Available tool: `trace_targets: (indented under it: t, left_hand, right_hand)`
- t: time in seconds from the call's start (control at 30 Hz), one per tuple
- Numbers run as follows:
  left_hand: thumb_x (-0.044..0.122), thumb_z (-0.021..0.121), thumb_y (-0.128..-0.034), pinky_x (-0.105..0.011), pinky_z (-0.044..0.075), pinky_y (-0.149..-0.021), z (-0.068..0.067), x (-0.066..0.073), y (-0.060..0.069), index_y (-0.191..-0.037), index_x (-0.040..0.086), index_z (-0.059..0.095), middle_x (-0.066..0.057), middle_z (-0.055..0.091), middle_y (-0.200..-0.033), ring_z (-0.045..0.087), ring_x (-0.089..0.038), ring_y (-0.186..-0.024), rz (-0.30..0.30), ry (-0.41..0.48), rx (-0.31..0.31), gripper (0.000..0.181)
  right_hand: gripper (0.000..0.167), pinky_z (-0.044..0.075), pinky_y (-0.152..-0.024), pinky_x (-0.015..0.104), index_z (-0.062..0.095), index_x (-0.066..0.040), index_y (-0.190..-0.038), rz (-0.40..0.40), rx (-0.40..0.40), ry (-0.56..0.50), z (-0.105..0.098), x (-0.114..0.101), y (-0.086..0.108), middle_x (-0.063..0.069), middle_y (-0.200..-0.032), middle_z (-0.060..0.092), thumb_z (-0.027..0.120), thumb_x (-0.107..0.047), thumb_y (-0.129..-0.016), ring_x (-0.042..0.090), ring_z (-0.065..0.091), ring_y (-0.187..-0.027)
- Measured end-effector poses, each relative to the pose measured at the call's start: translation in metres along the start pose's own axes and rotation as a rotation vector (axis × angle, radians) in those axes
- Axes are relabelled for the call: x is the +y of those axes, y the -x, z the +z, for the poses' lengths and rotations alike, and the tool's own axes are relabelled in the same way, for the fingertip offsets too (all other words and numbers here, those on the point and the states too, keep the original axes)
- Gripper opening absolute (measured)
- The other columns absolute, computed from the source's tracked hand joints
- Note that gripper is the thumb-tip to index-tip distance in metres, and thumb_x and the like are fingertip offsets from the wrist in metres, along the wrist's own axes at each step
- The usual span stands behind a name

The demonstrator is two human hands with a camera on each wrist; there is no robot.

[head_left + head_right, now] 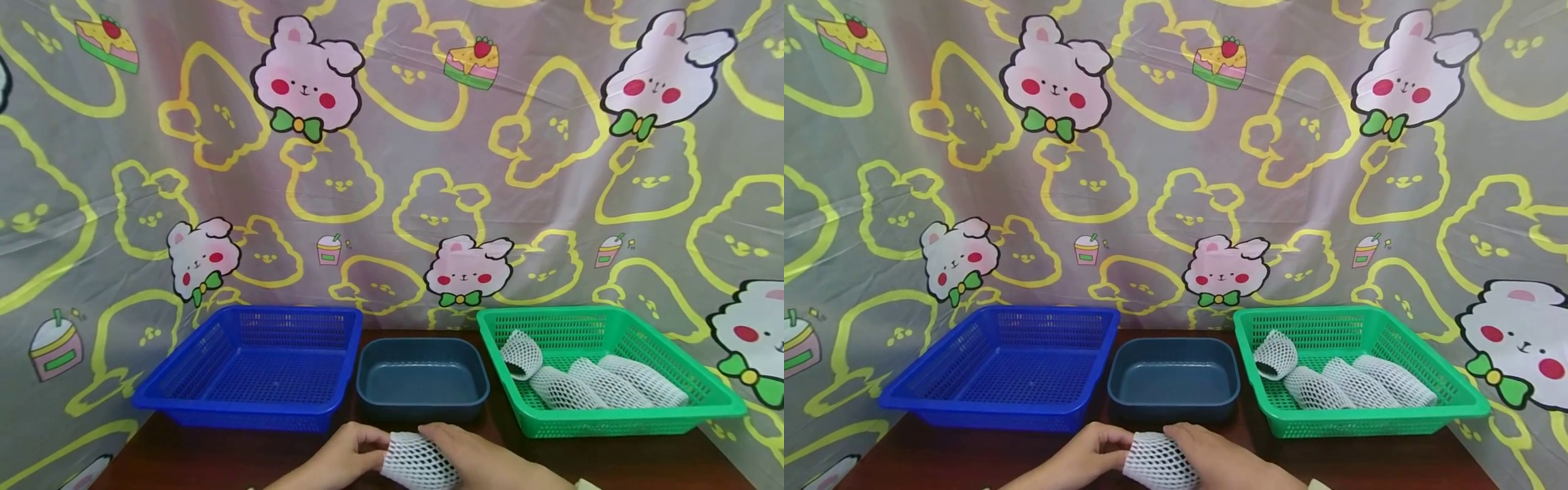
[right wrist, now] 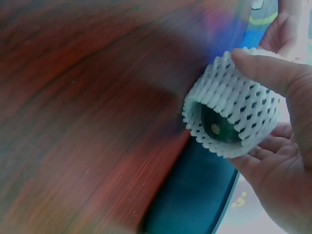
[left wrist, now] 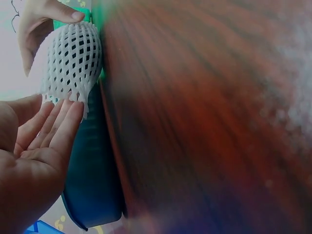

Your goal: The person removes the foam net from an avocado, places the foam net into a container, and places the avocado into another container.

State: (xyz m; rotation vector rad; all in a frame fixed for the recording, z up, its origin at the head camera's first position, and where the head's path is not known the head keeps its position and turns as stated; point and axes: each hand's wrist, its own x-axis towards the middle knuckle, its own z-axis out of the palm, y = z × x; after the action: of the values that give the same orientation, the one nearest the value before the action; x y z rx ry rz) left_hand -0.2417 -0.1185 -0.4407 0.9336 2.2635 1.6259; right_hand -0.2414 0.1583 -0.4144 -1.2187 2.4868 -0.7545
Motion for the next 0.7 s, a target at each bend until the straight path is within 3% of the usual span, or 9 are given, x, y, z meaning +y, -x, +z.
trace_targets:
  t: [0.3, 0.7]
  left_hand:
    - [0.0, 0.068, -0.0862, -0.021, 0.053, -0.071, 0.003, -0.001, 0.0, -0.103, -0.007, 0.069, -0.006, 0.072, -0.094, 0.065, -0.005, -0.081, 0.049, 0.067, -0.066, 0.018]
    - [-0.005, 0.07, -0.0802, -0.018, 0.051, -0.067, 0.005, 0.003, 0.001, -0.095, -0.007, 0.067, 0.0, 0.07, -0.086, 0.062, -0.002, -0.075, 0.005, 0.065, -0.083, 0.015]
  right_hand:
    - [0.066, 0.049, -0.091, 0.034, 0.046, -0.01, -0.138, 0.094, 0.016, -0.071, -0.003, 0.005, 0.008, -0.004, -0.128, 0.053, 0.073, -0.039, -0.086, 0.006, 0.051, -0.107]
    - [0.052, 0.049, -0.086, 0.028, 0.054, -0.011, -0.131, 0.059, 0.021, -0.134, -0.003, 0.022, 0.016, -0.013, -0.119, 0.058, 0.068, -0.04, -0.09, 0.001, 0.055, -0.103]
